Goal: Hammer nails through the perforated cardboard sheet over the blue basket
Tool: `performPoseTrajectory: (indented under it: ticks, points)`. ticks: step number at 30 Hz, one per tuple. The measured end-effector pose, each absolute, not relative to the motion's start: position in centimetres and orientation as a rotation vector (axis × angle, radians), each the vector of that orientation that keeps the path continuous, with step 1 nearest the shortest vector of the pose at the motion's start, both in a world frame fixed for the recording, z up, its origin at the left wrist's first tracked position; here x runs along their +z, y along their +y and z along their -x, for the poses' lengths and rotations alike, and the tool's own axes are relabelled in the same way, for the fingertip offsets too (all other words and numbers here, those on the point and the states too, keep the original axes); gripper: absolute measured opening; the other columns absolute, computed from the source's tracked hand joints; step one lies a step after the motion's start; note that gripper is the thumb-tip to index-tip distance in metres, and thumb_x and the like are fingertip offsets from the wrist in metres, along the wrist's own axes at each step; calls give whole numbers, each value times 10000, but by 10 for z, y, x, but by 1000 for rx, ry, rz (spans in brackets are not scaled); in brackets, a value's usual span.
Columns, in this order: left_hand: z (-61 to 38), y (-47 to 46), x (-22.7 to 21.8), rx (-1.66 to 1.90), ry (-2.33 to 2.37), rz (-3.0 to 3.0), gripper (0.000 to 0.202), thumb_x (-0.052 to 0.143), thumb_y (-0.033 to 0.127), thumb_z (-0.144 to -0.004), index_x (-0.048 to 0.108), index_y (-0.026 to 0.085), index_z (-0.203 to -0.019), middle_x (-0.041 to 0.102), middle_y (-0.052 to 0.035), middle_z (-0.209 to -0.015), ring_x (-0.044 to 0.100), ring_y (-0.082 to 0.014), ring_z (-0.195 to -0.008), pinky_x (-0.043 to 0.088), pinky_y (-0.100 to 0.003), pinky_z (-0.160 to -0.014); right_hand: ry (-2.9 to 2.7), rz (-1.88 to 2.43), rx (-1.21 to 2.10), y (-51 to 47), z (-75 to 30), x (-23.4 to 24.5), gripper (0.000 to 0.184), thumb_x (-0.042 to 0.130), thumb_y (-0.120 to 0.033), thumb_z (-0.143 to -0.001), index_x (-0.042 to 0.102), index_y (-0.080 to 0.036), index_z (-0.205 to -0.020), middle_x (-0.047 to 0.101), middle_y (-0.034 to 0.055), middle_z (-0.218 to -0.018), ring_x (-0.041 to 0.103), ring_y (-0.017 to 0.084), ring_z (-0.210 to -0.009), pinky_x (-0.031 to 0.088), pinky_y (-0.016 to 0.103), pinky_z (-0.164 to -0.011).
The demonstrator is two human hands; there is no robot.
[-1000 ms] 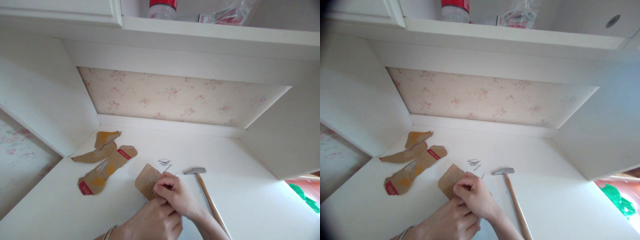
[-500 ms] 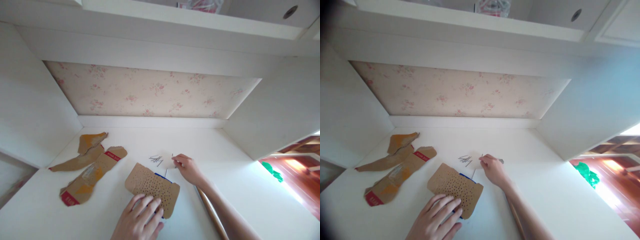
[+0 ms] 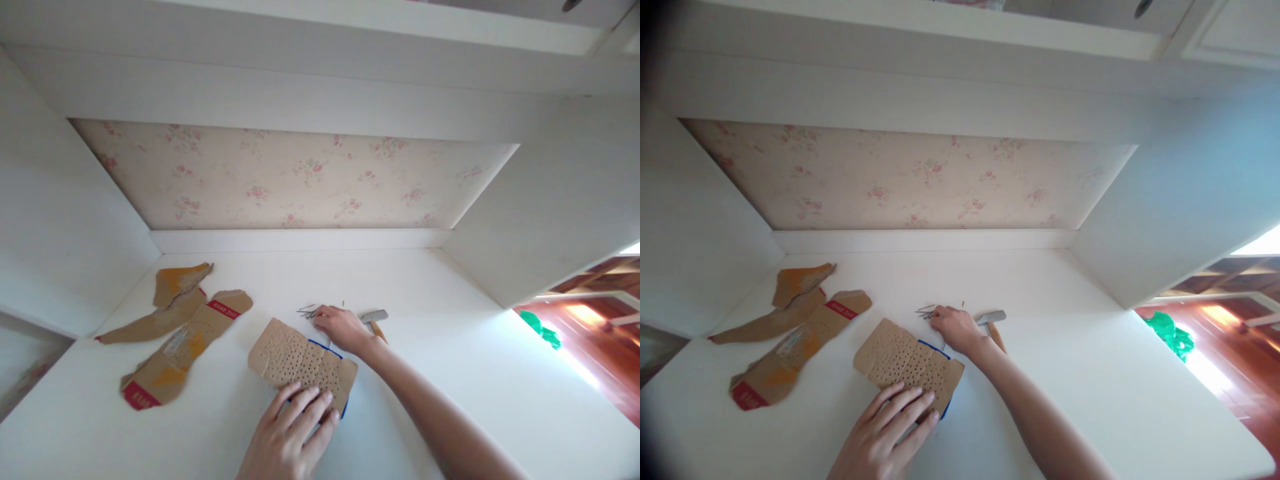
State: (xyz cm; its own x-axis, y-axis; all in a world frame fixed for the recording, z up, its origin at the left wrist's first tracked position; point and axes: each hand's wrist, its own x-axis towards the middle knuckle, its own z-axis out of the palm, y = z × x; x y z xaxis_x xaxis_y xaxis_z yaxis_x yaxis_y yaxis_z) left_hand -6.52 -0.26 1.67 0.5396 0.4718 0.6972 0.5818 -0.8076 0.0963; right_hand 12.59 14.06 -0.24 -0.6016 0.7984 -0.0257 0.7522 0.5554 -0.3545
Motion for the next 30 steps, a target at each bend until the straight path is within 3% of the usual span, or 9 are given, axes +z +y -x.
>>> performPoseTrajectory:
  ticks: [9,12,15,17,22,30]
  points:
    - [60,-5,15,-1123,-1003,2663,383,419,94,-881,715,203,-1099,731,-31,-1134,619,-193,-1062,314,-351,-1094,-2102,1414,462,129,-142,11,277,605,-313,-961,608,-209,-1218,632,80,-1250,655,230,-1013,561,442,-854]
    - [60,-4,15,-1121,-1019,2675,387,424,99,-880,712,193,-1120,726,-39,-1147,612,-205,-1071,314,-362,-1082,-1834,1393,515,103,-153,28,311,441,-233,-1026,514,-214,-1328,676,51,-987,648,195,-924,554,384,-843]
    - [57,-3,13,-1118,-1028,2679,395,416,70,-885,717,186,-1114,731,-41,-1135,613,-206,-1063,315,-365,-1076,-1644,1341,582,65,-155,40,200,459,-278,-1020,639,-263,-1106,657,31,-979,654,172,-861,571,318,-770]
    - [54,-3,11,-1132,-1027,2666,405,402,55,-898,719,192,-1110,734,-35,-1132,614,-202,-1060,314,-363,-1080,-1513,1320,608,41,-153,41,131,472,-296,-1015,599,-274,-1041,647,1,-886,663,156,-777,587,278,-681]
    - [52,-4,7,-1157,-1021,2650,399,388,73,-936,715,198,-1127,736,-23,-1134,623,-191,-1051,303,-352,-1105,-1333,1349,622,7,-145,29,115,504,-259,-1005,588,-301,-1072,718,-2,-979,706,147,-879,603,273,-796]
    - [54,-5,15,-1120,-989,2661,370,392,108,-962,721,183,-1114,738,-40,-1120,623,-191,-1054,329,-354,-1092,-1458,1379,548,5,-138,21,147,598,-192,-948,669,-287,-1036,773,-20,-948,725,137,-884,556,201,-811]
